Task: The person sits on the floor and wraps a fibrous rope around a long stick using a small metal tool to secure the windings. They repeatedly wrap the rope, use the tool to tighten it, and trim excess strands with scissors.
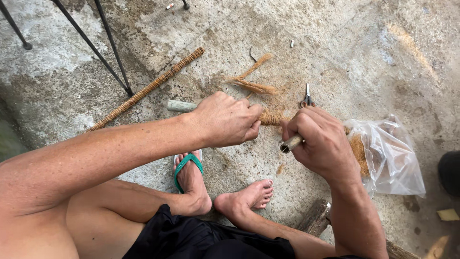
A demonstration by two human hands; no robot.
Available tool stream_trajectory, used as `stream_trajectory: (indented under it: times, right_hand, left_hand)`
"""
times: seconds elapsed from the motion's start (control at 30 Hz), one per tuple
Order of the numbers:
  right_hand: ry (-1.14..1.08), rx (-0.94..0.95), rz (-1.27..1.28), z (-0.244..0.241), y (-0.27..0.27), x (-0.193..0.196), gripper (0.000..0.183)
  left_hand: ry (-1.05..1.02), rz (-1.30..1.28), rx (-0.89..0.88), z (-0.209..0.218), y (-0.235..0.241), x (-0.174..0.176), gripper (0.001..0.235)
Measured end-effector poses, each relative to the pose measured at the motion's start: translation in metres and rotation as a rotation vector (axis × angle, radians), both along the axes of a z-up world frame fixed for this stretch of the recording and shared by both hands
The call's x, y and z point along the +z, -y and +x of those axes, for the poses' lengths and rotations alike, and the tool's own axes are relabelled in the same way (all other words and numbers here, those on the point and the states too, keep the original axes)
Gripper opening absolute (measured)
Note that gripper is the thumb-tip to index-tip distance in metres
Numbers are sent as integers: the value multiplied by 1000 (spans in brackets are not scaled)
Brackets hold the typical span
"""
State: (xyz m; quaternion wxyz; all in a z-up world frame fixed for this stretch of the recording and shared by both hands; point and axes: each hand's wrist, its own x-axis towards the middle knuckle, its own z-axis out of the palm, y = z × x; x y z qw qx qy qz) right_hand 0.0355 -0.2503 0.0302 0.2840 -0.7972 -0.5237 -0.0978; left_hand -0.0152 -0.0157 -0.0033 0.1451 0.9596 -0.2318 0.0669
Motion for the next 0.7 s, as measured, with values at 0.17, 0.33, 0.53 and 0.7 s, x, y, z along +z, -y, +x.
stream_trajectory:
  times: [0.17, 0.33, 0.53, 0.7]
  right_hand:
    - [-77, -17, 14, 6, 4, -3, 32]
    - [-216, -44, -24, 16, 8, -10, 33]
    - [-551, -145, -153, 33, 17, -32, 41]
    - [-978, 116, -74, 47, 23, -65, 45]
  left_hand:
    - [27, 23, -91, -9, 7, 2, 32]
    - [6, 80, -150, -13, 12, 3, 30]
    - [0, 78, -263, -17, 16, 7, 33]
    - [-168, 111, -360, -21, 10, 13, 40]
